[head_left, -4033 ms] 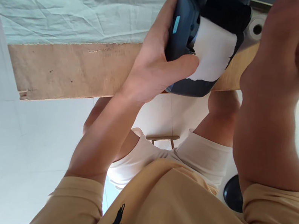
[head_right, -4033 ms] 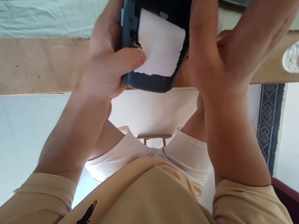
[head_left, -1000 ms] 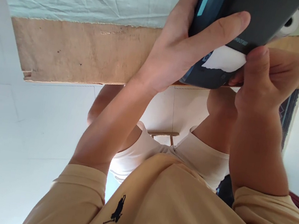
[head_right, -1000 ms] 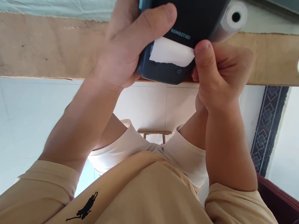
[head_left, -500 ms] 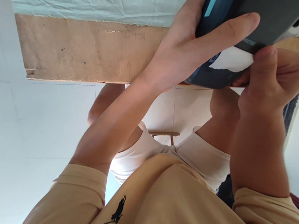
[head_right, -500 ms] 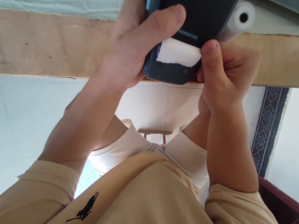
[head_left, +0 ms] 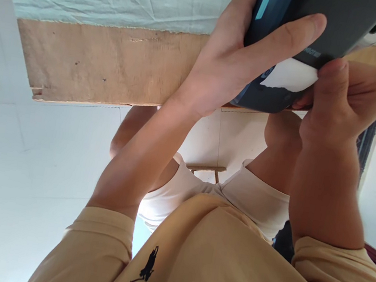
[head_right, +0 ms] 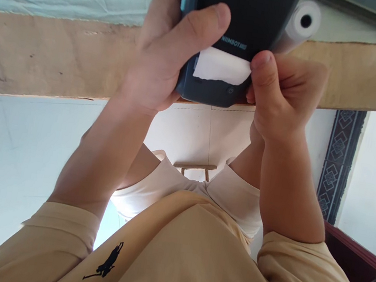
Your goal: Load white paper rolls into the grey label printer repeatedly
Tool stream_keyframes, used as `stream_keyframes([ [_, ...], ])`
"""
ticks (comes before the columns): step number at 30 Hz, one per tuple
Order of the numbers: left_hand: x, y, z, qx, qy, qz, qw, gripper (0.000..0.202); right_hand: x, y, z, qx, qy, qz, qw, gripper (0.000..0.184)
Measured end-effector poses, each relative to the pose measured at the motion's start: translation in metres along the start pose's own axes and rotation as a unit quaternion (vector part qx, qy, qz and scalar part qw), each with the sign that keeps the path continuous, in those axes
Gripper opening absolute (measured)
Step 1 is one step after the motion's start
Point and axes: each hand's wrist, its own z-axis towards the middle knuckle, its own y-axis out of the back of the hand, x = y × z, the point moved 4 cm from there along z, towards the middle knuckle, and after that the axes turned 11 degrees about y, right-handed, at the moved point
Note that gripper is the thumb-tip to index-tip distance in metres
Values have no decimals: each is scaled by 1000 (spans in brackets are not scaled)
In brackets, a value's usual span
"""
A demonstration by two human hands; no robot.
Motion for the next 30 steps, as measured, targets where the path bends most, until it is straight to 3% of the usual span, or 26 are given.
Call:
stream_keyframes([
  [5,-5,-3,-8,-13,-16,-14,1000,9,-1,-1,0,-4,-3,11,1000,54],
  [10,3,1,11,34,-32,-16,999,13,-2,0,0,-4,11,12,1000,53],
  [14,12,6,24,22,-48,-44,998,19,-2,-1,0,-2,12,7,1000,53],
  [18,5,3,13,31,-58,-60,996,15,-1,-1,0,-1,8,9,1000,53],
  [20,0,4,3,-1,-4,-87,996,13,-1,-1,0,-4,9,10,1000,53],
  [22,-6,2,-6,44,37,-106,993,20,-1,-1,0,-3,9,11,1000,53],
  [25,-10,3,-11,40,61,-79,994,16,-1,0,1,1,10,9,1000,53],
  [27,-7,2,-10,31,59,-49,997,13,-1,0,1,1,10,4,1000,53],
  [30,-5,-2,-7,6,-4,-54,999,10,-2,1,0,9,6,3,1000,53],
])
